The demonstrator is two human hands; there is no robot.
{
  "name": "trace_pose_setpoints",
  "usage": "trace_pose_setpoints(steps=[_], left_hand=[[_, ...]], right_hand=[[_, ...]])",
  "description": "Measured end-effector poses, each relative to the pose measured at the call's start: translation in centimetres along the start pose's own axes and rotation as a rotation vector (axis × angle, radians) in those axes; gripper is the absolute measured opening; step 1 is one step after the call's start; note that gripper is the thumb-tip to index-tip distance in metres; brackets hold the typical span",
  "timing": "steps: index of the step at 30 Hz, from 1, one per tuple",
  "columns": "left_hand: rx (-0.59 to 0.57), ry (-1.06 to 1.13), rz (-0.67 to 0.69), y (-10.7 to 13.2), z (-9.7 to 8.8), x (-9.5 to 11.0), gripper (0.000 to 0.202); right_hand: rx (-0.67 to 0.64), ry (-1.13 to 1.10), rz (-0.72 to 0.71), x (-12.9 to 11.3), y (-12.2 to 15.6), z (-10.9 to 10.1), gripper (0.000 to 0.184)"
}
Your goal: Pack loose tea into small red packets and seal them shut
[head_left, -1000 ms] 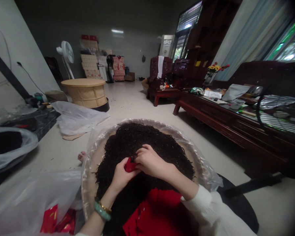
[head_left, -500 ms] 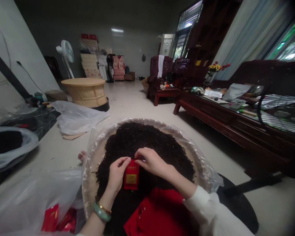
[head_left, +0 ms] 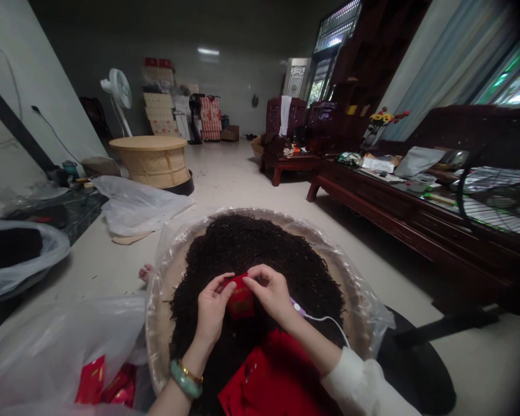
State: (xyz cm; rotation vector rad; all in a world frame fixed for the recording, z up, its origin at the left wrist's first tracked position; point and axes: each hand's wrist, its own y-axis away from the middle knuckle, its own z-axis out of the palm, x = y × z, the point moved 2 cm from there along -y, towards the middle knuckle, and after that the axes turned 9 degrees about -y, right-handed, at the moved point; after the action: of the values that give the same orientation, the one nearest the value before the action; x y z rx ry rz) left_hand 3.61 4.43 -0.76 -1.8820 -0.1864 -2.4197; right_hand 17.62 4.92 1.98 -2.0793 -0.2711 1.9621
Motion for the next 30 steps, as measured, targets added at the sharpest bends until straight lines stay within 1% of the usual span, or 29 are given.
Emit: trace_pose_setpoints(steps=[2,4,7,9,11,16,18,20,25,27,28,30], left_hand=[[-0.050,-0.045,-0.037,0.2,0.1,0.0,0.040],[-0.081,-0.057,-0.058,0.4,0.1,0.2,0.037],[-0.121,-0.013,-0.082,0.4,0.2,0.7,0.037],[-0.136,0.021,-0.102,0.4,0.3,1.0,0.036],[-0.126,0.045,-0.114,0.4,0.3,1.3,0.035],[-0.024,0.058,-0.086,0.5,0.5,1.1,0.034],[-0.016,0.050,-0.077,0.6,0.6,1.0,0.036],[-0.035,0.019,-0.073,0.7,0.6,0.9,0.039],[-0.129,-0.092,-0.092,0.8,0.4,1.0,0.043],[-0.168,-0.103,-0.123,0.8,0.4,1.0,0.043],[-0.183,-0.102,-0.136,0.8,0.3,1.1,0.043],[-0.209,-0.109,-0.152,0.8,0.4,1.1,0.042]], right_hand=[[-0.020,0.010,-0.039,-0.2,0.0,-0.2,0.013],[-0.070,0.008,-0.066,-0.4,-0.1,-0.5,0.014],[-0.127,-0.004,-0.085,-0.6,-0.2,-0.8,0.018],[-0.136,-0.013,-0.071,-0.8,-0.3,-0.8,0.019],[-0.129,-0.017,-0.047,-0.9,-0.2,-0.7,0.017],[-0.060,0.063,-0.029,-1.1,0.4,-0.3,0.012],[-0.054,0.067,0.006,-1.1,0.6,-0.2,0.009],[-0.068,0.069,0.028,-1.1,0.7,-0.2,0.008],[-0.174,0.053,0.036,-1.0,0.4,-0.7,0.014],[-0.170,0.049,0.016,-1.0,0.2,-1.0,0.016],[-0.167,0.038,0.021,-0.9,0.1,-1.1,0.014],[-0.191,0.007,0.068,-0.9,0.0,-1.2,0.012]])
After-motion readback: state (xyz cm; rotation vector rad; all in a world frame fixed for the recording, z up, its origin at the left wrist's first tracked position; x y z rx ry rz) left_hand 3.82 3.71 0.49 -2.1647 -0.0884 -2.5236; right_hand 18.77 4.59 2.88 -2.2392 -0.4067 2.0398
